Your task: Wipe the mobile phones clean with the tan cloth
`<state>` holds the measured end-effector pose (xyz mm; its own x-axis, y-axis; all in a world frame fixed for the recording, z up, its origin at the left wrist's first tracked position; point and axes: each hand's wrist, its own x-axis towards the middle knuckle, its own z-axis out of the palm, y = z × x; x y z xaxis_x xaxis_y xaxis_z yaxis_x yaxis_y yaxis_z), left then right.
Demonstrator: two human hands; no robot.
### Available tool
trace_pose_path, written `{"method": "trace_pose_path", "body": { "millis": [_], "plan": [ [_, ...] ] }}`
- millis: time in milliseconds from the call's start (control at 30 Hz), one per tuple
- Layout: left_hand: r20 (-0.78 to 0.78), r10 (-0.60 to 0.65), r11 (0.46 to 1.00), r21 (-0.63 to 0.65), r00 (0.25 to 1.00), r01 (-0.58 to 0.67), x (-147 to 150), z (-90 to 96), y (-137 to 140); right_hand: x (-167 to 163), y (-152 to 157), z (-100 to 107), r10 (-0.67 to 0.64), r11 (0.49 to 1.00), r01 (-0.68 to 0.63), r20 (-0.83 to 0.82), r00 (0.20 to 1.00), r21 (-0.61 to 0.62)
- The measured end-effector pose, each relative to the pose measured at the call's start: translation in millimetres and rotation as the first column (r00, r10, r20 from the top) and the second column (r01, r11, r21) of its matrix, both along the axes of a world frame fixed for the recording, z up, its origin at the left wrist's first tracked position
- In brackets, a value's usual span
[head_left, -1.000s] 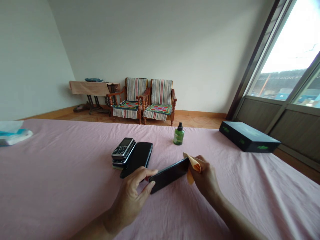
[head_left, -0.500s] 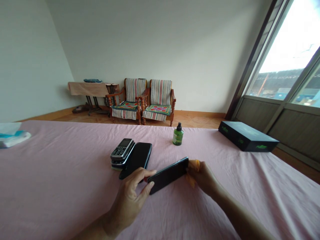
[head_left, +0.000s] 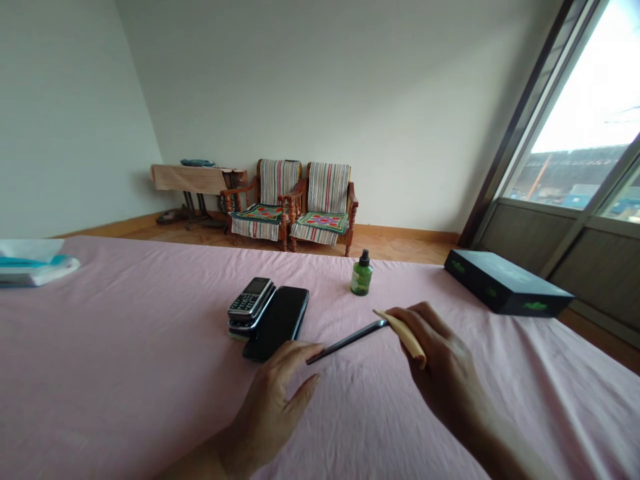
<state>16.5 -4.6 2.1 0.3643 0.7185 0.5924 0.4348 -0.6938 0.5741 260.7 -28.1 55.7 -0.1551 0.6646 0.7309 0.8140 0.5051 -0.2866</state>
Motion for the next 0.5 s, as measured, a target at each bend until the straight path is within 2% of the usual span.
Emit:
{"method": "trace_pose_path", "body": {
  "millis": [200, 333, 500],
  "plan": [
    [-0.024, -0.035, 0.999, 0.003, 0.999, 0.035, 0.3, 0.5, -2.3, -8.1, -12.3, -0.8, -0.026, 0.992, 0.006, 0.156, 0.987, 0.128],
    [-0.018, -0.079, 0.997, -0.01, 0.997, 0.079, 3.5, 0.5, -4.4, -10.2, -14.6, -1.5, -0.042, 0.991, 0.013, 0.214, 0.976, 0.133],
    [0.069, -0.047, 0.997, 0.06, 0.997, 0.043, 4.9, 6.6, -9.5, -19.7, -14.4, -4.9, -0.003, 0.981, -0.049, 0.265, 0.964, 0.187]
  ]
}}
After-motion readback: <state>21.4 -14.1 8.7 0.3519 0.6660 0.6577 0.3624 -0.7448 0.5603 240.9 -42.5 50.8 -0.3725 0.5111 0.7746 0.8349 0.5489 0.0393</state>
